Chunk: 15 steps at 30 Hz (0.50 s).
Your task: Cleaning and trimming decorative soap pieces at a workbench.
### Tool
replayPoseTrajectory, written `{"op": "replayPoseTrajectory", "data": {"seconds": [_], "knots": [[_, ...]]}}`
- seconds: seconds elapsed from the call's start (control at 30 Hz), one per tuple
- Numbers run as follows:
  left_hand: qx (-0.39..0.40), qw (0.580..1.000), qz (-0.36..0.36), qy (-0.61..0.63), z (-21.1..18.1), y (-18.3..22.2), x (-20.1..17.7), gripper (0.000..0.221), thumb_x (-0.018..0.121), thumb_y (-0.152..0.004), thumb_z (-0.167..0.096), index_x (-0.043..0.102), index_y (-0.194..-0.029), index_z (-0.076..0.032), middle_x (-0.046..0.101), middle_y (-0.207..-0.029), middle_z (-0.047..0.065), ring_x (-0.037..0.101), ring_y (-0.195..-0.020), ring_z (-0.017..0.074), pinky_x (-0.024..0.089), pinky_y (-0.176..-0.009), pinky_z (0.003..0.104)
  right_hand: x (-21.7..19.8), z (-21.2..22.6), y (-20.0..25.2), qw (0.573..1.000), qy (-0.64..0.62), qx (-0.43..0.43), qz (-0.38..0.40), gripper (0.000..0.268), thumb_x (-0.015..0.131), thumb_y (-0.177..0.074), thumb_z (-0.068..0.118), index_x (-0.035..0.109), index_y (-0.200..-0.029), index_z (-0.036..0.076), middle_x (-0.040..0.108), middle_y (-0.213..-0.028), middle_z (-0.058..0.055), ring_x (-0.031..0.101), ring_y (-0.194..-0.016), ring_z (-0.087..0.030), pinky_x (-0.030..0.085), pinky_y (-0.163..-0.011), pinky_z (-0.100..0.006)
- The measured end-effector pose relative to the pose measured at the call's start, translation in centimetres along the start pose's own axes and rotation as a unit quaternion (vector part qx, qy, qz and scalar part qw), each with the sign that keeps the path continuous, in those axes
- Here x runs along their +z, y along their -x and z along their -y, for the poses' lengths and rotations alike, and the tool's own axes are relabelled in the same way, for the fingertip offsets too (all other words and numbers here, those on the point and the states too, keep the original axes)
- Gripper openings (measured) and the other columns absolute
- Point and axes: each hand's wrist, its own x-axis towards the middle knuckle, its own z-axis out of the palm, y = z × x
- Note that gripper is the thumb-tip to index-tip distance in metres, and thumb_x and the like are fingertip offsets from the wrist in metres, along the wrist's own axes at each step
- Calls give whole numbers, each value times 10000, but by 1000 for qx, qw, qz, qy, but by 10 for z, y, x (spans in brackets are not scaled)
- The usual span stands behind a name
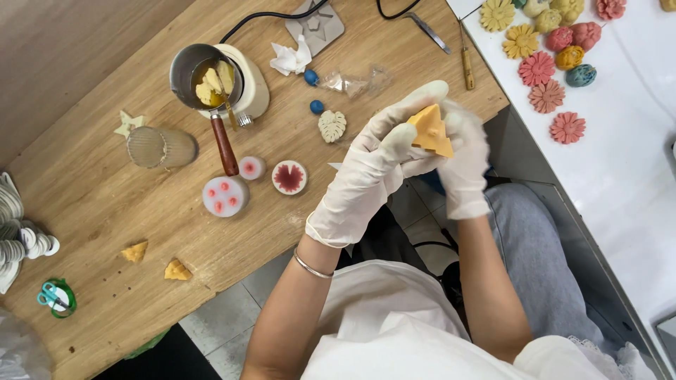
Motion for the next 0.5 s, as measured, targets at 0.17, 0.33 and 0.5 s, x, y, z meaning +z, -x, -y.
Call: {"op": "replayPoseTrajectory", "data": {"seconds": [0.17,0.33,0.5], "knots": [[-4,1000,9,0,6,1,-18,593,684,-1025,-330,496,-1497,-23,616,-1425,39,654,-1246,189,554,-1061,365,-41,134,25,962,-260,22,-86,295,740,-989,23,714,-1283,26,720,-1249,-85,677,-1070,-154,560,-982,-270],[-23,998,7,-51,23,-5,-34,457,674,-1079,-293,599,-1425,-3,706,-1198,73,693,-999,131,587,-820,272,-58,177,23,977,-134,-161,30,394,800,-870,144,689,-1234,43,695,-1214,-62,667,-1078,-130,537,-916,-221],[-67,990,-15,-125,14,0,-24,467,681,-1029,-358,657,-1321,5,734,-1049,60,715,-845,131,577,-695,249,-58,166,41,987,30,-157,-22,335,869,-920,68,750,-1227,7,706,-1177,-95,662,-984,-127,522,-824,-222]]}}
